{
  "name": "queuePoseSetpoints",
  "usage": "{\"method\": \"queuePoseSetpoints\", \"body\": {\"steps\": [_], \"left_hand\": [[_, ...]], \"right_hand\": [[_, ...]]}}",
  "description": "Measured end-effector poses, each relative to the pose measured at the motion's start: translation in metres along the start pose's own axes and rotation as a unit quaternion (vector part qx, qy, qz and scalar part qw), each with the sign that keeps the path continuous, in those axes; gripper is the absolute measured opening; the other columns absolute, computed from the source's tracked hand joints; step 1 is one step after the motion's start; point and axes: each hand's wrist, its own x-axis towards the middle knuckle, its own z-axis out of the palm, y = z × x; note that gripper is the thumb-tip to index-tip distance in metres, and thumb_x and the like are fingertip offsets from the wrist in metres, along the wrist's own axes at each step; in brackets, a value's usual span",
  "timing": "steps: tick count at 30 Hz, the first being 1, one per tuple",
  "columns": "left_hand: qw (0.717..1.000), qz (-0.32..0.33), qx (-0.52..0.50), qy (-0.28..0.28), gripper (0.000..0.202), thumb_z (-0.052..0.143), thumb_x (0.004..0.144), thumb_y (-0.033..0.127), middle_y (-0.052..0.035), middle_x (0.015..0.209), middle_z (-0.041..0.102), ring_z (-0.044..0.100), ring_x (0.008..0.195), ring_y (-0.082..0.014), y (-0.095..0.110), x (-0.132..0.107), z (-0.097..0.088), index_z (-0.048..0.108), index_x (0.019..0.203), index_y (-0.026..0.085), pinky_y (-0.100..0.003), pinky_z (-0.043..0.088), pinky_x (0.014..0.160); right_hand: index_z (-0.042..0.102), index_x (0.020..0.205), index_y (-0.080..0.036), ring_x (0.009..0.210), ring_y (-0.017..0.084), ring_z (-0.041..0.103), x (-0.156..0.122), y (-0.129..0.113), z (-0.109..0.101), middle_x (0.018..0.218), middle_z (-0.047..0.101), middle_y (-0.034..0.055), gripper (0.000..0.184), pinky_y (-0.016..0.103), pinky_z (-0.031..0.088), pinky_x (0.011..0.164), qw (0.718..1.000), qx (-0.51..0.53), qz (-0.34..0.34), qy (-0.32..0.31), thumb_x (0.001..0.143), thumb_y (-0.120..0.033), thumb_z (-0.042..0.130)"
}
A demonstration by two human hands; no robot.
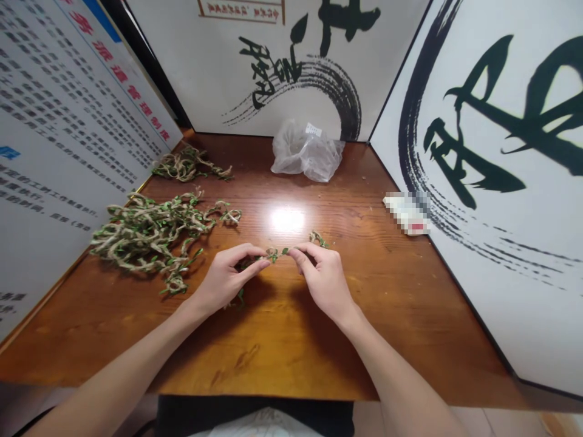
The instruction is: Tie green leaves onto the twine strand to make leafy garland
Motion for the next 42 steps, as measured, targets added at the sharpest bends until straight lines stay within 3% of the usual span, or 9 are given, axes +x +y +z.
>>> {"method": "queuePoseSetpoints", "body": {"steps": [5, 13, 23, 28, 30, 33, 36, 39, 42], "left_hand": [[1.000, 0.010, 0.013, -0.013, 0.013, 0.063, 0.086, 0.027, -0.0018, 0.074, 0.066, 0.054, 0.060, -0.0097, 0.000, 0.000, 0.001, 0.069, 0.090, 0.016, -0.021, 0.043, 0.061], [0.999, -0.032, 0.036, -0.014, 0.032, 0.064, 0.084, 0.025, -0.0026, 0.088, 0.069, 0.055, 0.061, -0.0081, -0.009, -0.004, -0.001, 0.060, 0.116, 0.018, -0.019, 0.043, 0.058], [0.997, -0.025, 0.062, 0.037, 0.014, 0.060, 0.088, 0.027, -0.0024, 0.081, 0.071, 0.061, 0.064, -0.0105, -0.010, -0.001, -0.005, 0.068, 0.090, 0.016, -0.020, 0.045, 0.062], [0.994, -0.085, 0.027, 0.067, 0.022, 0.055, 0.091, 0.035, -0.0002, 0.072, 0.067, 0.053, 0.053, -0.0086, -0.010, 0.001, -0.007, 0.065, 0.085, 0.016, -0.020, 0.039, 0.051], [0.993, -0.088, 0.022, 0.071, 0.023, 0.055, 0.090, 0.036, -0.0008, 0.074, 0.068, 0.055, 0.056, -0.0094, -0.011, 0.001, -0.008, 0.065, 0.087, 0.016, -0.020, 0.040, 0.053], [0.996, -0.069, 0.021, 0.054, 0.021, 0.057, 0.089, 0.035, -0.0033, 0.086, 0.070, 0.062, 0.073, -0.0126, -0.010, 0.001, -0.006, 0.066, 0.094, 0.017, -0.021, 0.045, 0.064], [0.999, -0.032, 0.012, 0.028, 0.017, 0.058, 0.088, 0.029, -0.0049, 0.093, 0.071, 0.065, 0.082, -0.0141, -0.007, 0.001, -0.005, 0.066, 0.097, 0.017, -0.022, 0.048, 0.071], [1.000, 0.008, 0.002, 0.008, 0.014, 0.059, 0.087, 0.024, -0.0050, 0.091, 0.071, 0.066, 0.081, -0.0132, -0.004, 0.000, -0.005, 0.067, 0.096, 0.016, -0.022, 0.050, 0.072], [0.999, 0.036, -0.012, 0.001, 0.012, 0.060, 0.086, 0.022, -0.0046, 0.091, 0.071, 0.066, 0.081, -0.0128, -0.003, -0.001, -0.005, 0.067, 0.094, 0.017, -0.022, 0.051, 0.074]], "right_hand": [[0.066, 0.077, -0.013, 0.049, 0.009, 0.039, 0.002, 0.000, -0.002, 0.053, 0.045, -0.0023, 0.037, 0.023, 0.031, 0.049, 0.999, 0.005, 0.038, 0.026, 0.088, -0.047, 0.055], [0.066, 0.082, -0.015, 0.053, 0.009, 0.045, 0.003, 0.003, -0.006, 0.060, 0.051, -0.0012, 0.033, 0.023, 0.034, 0.051, 0.999, -0.028, 0.015, 0.033, 0.090, -0.045, 0.054], [0.069, 0.096, -0.016, 0.055, 0.013, 0.053, 0.012, 0.002, -0.019, 0.065, 0.059, 0.0012, 0.031, 0.026, 0.045, 0.054, 0.995, -0.077, 0.042, 0.049, 0.081, -0.043, 0.064], [0.069, 0.107, -0.024, 0.076, 0.017, 0.061, 0.016, 0.007, -0.033, 0.087, 0.064, 0.0034, 0.031, 0.032, 0.050, 0.072, 0.986, -0.168, -0.011, 0.015, 0.076, -0.025, 0.067], [0.070, 0.103, -0.023, 0.078, 0.018, 0.061, 0.017, 0.008, -0.039, 0.088, 0.063, 0.0046, 0.024, 0.035, 0.050, 0.076, 0.976, -0.215, -0.032, 0.028, 0.081, -0.025, 0.062], [0.063, 0.117, -0.024, 0.099, 0.022, 0.059, 0.017, 0.004, -0.044, 0.107, 0.060, 0.0075, 0.033, 0.042, 0.046, 0.092, 0.967, -0.230, -0.108, -0.009, 0.085, -0.022, 0.055], [0.055, 0.126, -0.024, 0.121, 0.023, 0.048, 0.012, -0.004, -0.038, 0.126, 0.053, 0.0081, 0.040, 0.044, 0.037, 0.105, 0.957, -0.211, -0.196, -0.029, 0.086, -0.018, 0.053], [0.055, 0.127, -0.023, 0.125, 0.022, 0.045, 0.007, -0.010, -0.024, 0.131, 0.052, 0.0082, 0.037, 0.043, 0.036, 0.107, 0.947, -0.215, -0.240, -0.004, 0.090, -0.022, 0.053], [0.054, 0.129, -0.021, 0.122, 0.021, 0.050, 0.004, -0.011, -0.014, 0.128, 0.057, 0.0084, 0.036, 0.042, 0.039, 0.105, 0.945, -0.215, -0.242, -0.048, 0.094, -0.029, 0.052]]}}
